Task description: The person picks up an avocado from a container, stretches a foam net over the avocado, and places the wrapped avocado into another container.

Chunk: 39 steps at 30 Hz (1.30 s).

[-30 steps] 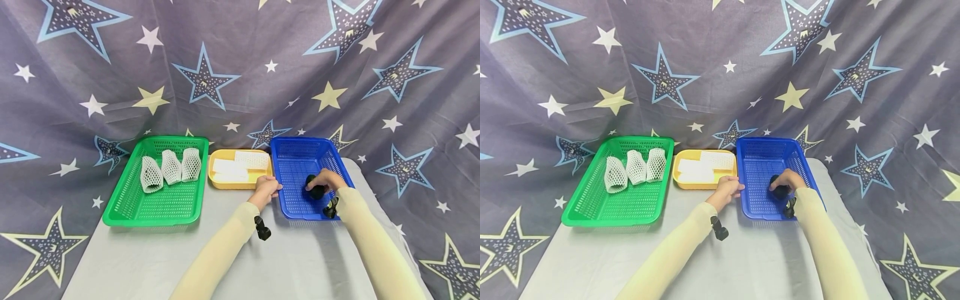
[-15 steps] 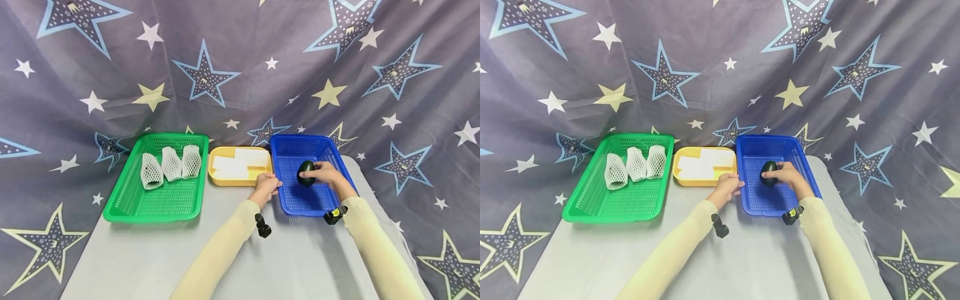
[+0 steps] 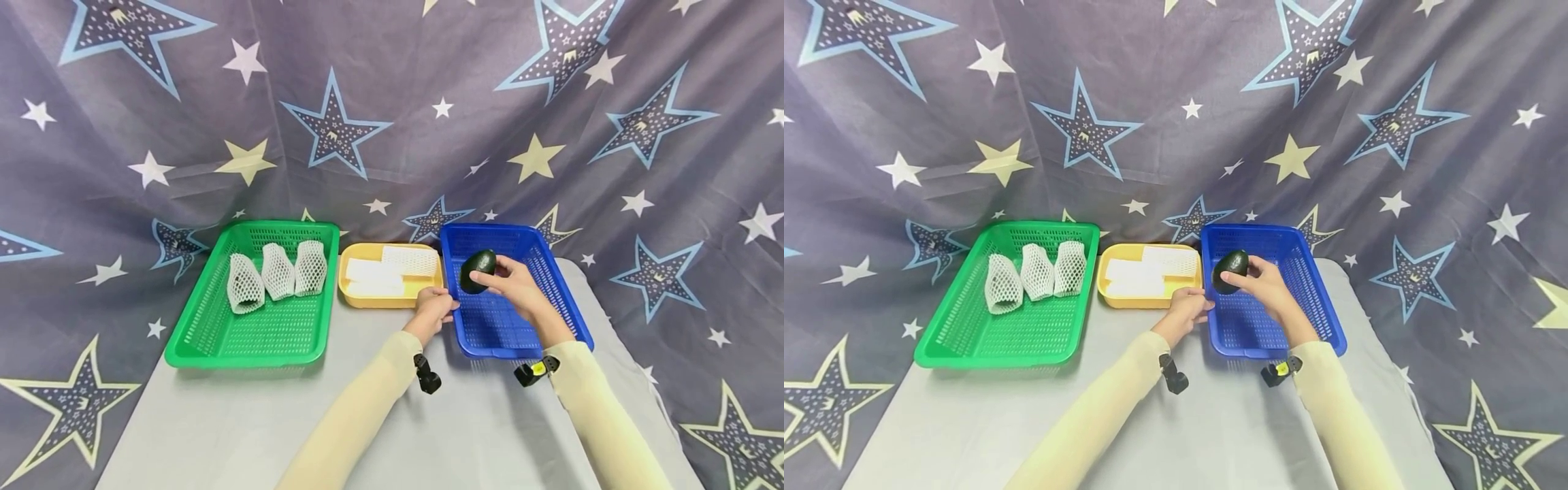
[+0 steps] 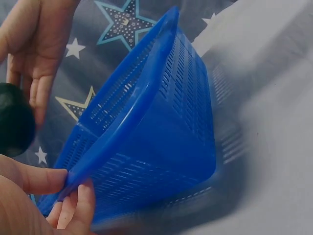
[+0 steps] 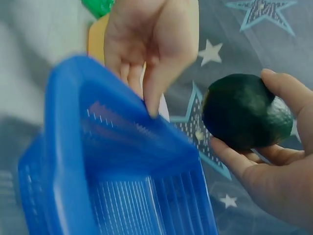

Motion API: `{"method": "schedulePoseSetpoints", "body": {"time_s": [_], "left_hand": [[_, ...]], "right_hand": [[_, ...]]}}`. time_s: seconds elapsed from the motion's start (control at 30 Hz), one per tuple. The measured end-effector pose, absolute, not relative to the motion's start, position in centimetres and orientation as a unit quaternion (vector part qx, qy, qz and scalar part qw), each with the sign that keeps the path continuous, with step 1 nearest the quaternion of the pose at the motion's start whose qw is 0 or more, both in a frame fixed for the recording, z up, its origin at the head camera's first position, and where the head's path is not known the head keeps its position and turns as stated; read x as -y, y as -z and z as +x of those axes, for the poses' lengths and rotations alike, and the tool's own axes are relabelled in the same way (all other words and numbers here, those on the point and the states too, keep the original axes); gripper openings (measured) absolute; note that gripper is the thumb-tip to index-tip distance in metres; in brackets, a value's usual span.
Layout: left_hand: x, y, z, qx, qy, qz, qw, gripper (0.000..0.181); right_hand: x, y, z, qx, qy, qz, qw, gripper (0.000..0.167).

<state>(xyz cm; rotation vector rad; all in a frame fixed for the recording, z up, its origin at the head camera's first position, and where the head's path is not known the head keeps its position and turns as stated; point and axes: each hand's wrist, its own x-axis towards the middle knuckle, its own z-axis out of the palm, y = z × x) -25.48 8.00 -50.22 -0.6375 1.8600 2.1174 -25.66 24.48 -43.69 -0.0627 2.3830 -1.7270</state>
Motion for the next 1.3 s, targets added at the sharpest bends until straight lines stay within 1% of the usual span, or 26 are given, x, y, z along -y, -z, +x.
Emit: {"method": "schedulePoseSetpoints", "body": {"time_s": [0.13,0.23,0.47,0.63,0.7,0.8,0.87,0.93,1.0,1.17,1.2,1.3], "left_hand": [[-7.8,50.3,-25.2,-0.625,-0.742,-0.206,0.128,0.048],[-7.6,50.5,-25.2,-0.618,-0.751,-0.197,0.126,0.046],[-7.6,51.2,-25.4,-0.6,-0.768,-0.19,0.116,0.034],[-7.6,51.3,-25.2,-0.593,-0.777,-0.177,0.114,0.031],[-7.5,51.5,-25.2,-0.603,-0.772,-0.172,0.106,0.031],[-6.9,51.4,-25.0,-0.624,-0.759,-0.167,0.079,0.032],[-6.2,51.1,-24.7,-0.63,-0.758,-0.161,0.059,0.032],[-4.8,50.4,-24.2,-0.616,-0.771,-0.15,0.054,0.031],[-3.4,49.7,-23.6,-0.585,-0.798,-0.123,0.077,0.032],[0.2,48.4,-22.4,-0.482,-0.852,-0.041,0.201,0.04],[0.8,48.3,-22.3,-0.47,-0.854,-0.03,0.219,0.041],[2.2,48.0,-21.7,-0.461,-0.853,-0.009,0.244,0.043]], "right_hand": [[-23.5,44.1,-24.8,-0.776,0.624,-0.022,0.09,0.057],[-22.9,44.4,-24.3,-0.753,0.652,-0.025,0.086,0.056],[-22.3,45.5,-23.1,-0.712,0.696,-0.027,0.083,0.051],[-22.0,45.7,-22.3,-0.71,0.7,-0.028,0.071,0.05],[-21.7,45.7,-22.0,-0.708,0.702,-0.03,0.067,0.05],[-21.3,45.6,-21.6,-0.697,0.714,-0.031,0.059,0.048],[-21.1,45.5,-21.4,-0.686,0.725,-0.032,0.052,0.046],[-20.5,45.5,-21.3,-0.675,0.736,-0.036,0.045,0.045],[-19.9,45.5,-21.1,-0.664,0.745,-0.043,0.04,0.048],[-18.3,45.6,-20.7,-0.65,0.756,-0.069,0.039,0.061],[-18.0,45.6,-20.6,-0.649,0.756,-0.073,0.042,0.062],[-17.1,45.8,-20.4,-0.659,0.746,-0.085,0.045,0.066]]}}
